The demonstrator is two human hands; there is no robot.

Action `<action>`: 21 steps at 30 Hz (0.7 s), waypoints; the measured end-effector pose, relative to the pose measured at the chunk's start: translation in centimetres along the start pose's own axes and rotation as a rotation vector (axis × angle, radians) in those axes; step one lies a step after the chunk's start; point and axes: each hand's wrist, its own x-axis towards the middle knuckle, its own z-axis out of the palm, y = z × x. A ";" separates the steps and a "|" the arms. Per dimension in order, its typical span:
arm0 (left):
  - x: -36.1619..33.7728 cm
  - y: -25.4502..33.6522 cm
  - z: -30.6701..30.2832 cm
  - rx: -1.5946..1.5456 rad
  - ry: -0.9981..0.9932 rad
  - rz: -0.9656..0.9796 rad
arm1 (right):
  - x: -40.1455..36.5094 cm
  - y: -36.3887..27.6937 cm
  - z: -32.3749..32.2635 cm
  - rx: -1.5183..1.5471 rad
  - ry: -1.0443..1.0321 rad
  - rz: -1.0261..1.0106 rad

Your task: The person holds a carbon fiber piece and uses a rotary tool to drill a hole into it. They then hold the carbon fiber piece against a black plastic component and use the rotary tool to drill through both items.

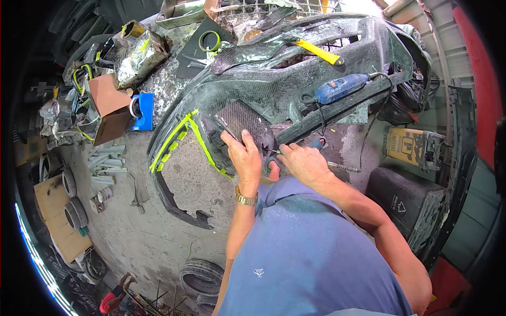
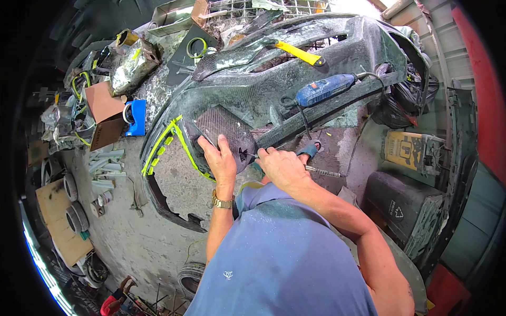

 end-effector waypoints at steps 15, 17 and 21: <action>0.0 -0.1 -0.2 -0.003 -0.016 -0.005 | 0.1 0.5 0.7 -0.035 0.067 -0.002; 0.0 -0.1 -0.2 0.064 -0.024 -0.004 | 0.1 0.3 0.3 -0.049 0.070 0.001; 0.0 -0.5 -0.1 -0.020 -0.006 0.013 | 0.2 0.5 0.0 -0.055 0.025 0.000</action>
